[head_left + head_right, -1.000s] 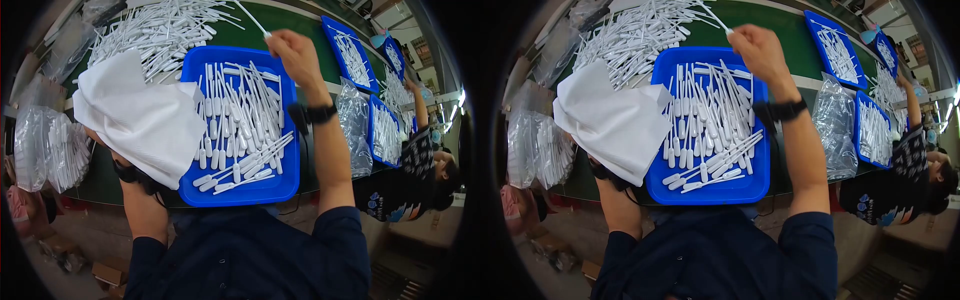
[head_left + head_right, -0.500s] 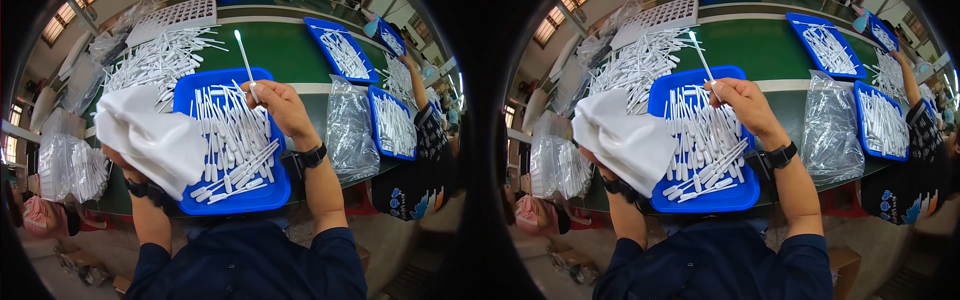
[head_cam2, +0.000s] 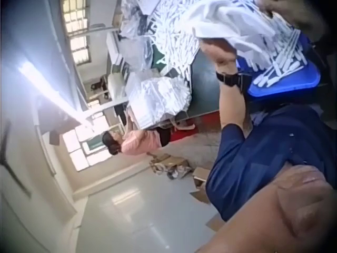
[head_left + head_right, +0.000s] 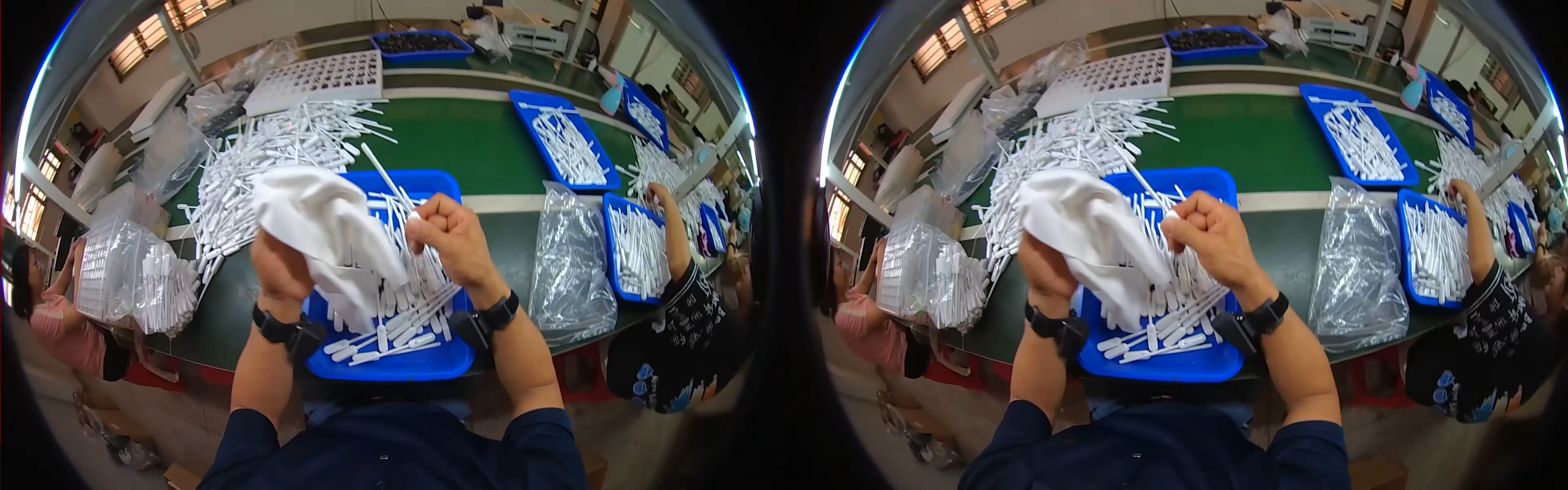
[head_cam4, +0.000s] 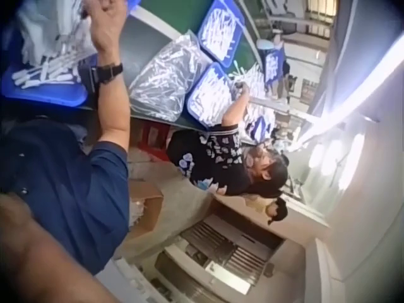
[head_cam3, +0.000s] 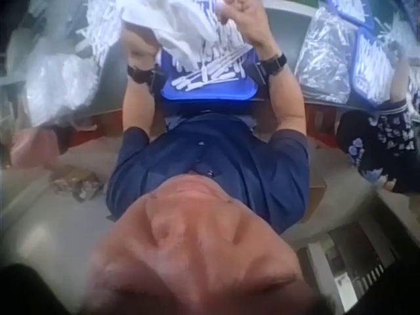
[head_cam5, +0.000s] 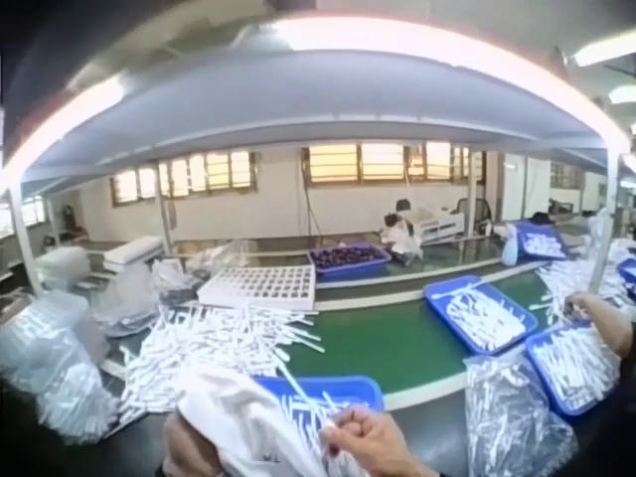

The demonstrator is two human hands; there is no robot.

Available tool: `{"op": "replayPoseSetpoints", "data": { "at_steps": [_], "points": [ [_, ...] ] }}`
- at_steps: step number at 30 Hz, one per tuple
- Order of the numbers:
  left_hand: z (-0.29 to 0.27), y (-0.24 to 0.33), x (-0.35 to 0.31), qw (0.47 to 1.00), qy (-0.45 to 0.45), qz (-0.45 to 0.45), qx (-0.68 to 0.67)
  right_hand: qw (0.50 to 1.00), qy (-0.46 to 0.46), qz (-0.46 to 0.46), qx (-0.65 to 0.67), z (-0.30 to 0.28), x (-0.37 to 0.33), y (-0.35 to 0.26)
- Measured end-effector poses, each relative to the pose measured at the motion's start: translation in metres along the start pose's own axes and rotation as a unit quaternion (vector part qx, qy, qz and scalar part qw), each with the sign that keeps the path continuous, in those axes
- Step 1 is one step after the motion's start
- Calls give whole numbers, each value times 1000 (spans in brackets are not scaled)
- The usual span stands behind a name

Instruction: The person picks up a white plastic stick from a blue tray, wipes it with a cloth, and places it back into the tray, repeating the process for multiple sticks.

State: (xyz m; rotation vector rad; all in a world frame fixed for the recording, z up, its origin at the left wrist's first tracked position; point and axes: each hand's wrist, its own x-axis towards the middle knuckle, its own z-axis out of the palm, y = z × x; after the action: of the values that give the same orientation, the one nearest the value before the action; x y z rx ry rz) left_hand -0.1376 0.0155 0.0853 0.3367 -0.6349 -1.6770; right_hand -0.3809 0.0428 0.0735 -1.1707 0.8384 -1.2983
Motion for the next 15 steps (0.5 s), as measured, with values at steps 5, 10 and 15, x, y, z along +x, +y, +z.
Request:
{"op": "replayPoseSetpoints", "data": {
  "at_steps": [5, 10, 15],
  "points": [
    [10, -9, -4, 999, -22, -46, -19, 1000, -6, 20, -18, 13, -8, -4],
    [13, -11, -1, 997, -51, -54, -1, 1000, -11, 29, -7, 15, -3, 6],
    [12, -14, 1, 997, -39, -62, 19, 999, -36, 20, 0, 13, -2, 6]
  ]
}}
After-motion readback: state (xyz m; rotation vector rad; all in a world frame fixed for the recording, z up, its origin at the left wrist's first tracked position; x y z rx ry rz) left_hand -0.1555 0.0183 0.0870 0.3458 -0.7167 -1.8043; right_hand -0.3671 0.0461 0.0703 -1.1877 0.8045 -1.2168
